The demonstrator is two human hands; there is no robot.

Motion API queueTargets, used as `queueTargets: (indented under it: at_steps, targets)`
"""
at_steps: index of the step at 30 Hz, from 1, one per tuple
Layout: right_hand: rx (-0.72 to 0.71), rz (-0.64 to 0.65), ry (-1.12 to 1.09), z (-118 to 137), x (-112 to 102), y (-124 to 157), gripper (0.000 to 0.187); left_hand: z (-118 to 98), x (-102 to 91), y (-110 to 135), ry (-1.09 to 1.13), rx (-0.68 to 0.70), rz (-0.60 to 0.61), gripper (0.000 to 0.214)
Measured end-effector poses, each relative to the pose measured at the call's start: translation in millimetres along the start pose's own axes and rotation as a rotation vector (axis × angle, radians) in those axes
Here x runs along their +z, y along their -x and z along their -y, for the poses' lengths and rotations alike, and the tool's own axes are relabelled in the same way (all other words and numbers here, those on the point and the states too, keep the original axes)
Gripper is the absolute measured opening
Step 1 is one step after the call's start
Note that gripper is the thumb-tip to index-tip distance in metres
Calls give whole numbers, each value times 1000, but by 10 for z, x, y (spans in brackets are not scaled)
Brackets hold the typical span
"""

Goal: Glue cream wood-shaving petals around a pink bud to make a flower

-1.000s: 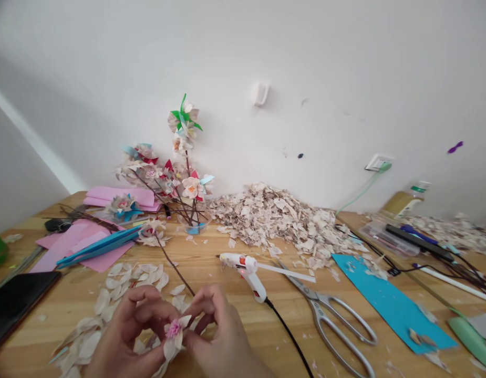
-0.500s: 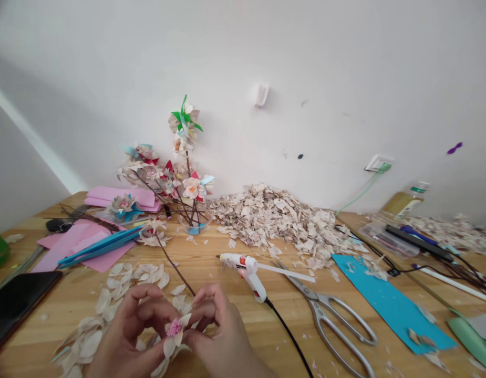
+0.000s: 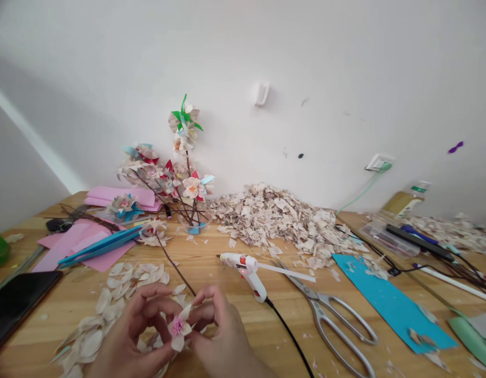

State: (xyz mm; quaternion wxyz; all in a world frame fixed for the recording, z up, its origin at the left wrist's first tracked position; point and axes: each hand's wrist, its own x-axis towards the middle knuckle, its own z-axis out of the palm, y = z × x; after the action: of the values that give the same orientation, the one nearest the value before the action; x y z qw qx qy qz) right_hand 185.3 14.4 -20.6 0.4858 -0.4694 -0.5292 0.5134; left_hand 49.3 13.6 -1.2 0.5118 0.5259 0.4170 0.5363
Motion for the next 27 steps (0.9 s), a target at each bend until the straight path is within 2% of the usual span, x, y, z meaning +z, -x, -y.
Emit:
queueTargets:
  at_steps: [8, 20, 27]
  targets:
    - [2, 58, 23, 0, -21, 6, 27, 78, -90, -48, -13, -45, 70, 42]
    - [-119, 103, 69, -82, -45, -5, 26, 81, -43, -20, -40, 12, 21, 39]
    - [-105, 114, 109, -109, -69, 12, 24, 66, -57, -21, -15, -31, 32, 37]
